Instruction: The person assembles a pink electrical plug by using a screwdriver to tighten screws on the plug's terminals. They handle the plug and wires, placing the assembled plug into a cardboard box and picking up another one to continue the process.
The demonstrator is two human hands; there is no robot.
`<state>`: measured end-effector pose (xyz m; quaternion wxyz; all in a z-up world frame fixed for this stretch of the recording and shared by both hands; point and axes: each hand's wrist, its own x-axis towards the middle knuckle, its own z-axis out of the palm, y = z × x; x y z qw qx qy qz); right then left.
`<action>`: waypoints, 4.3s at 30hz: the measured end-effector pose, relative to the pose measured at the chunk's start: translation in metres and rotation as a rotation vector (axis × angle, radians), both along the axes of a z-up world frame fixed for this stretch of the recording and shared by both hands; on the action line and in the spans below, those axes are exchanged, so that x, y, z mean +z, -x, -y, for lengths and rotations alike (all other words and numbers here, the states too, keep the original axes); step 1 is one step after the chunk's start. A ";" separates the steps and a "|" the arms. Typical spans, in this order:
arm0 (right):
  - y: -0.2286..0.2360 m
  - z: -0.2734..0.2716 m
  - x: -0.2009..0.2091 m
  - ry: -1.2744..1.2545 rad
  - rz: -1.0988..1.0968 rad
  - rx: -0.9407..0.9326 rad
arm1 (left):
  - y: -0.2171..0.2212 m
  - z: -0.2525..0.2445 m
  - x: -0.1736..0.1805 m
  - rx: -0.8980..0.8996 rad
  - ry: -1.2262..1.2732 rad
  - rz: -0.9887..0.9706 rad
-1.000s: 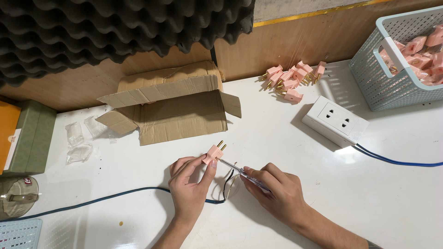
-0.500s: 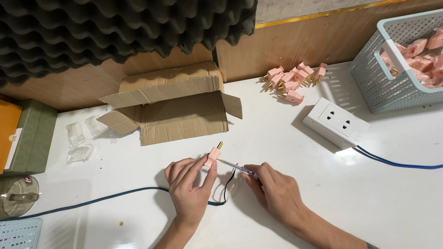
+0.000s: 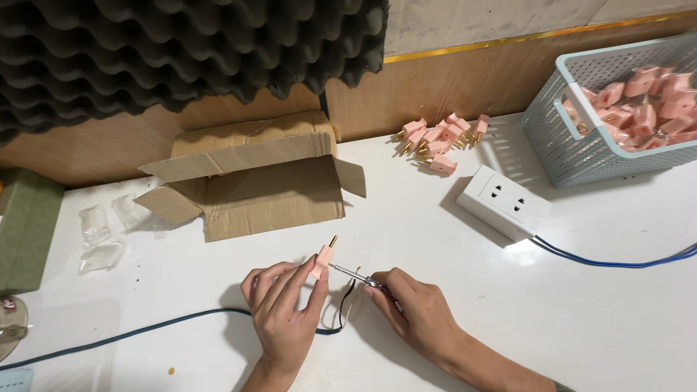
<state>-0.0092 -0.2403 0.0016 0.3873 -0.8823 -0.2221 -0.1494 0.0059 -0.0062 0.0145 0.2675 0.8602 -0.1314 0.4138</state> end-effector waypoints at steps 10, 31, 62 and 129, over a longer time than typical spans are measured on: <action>-0.006 0.004 0.030 -0.232 -0.723 0.070 | -0.001 -0.003 -0.003 -0.028 -0.059 0.050; -0.071 0.072 -0.019 0.286 0.124 -0.330 | -0.009 -0.005 0.022 -0.120 1.289 -0.585; -0.017 0.015 0.025 -0.143 0.181 0.194 | 0.013 0.009 -0.005 -0.734 1.030 -0.839; -0.038 0.017 0.015 -0.265 -0.057 0.041 | -0.213 -0.005 -0.016 -0.132 0.641 -0.607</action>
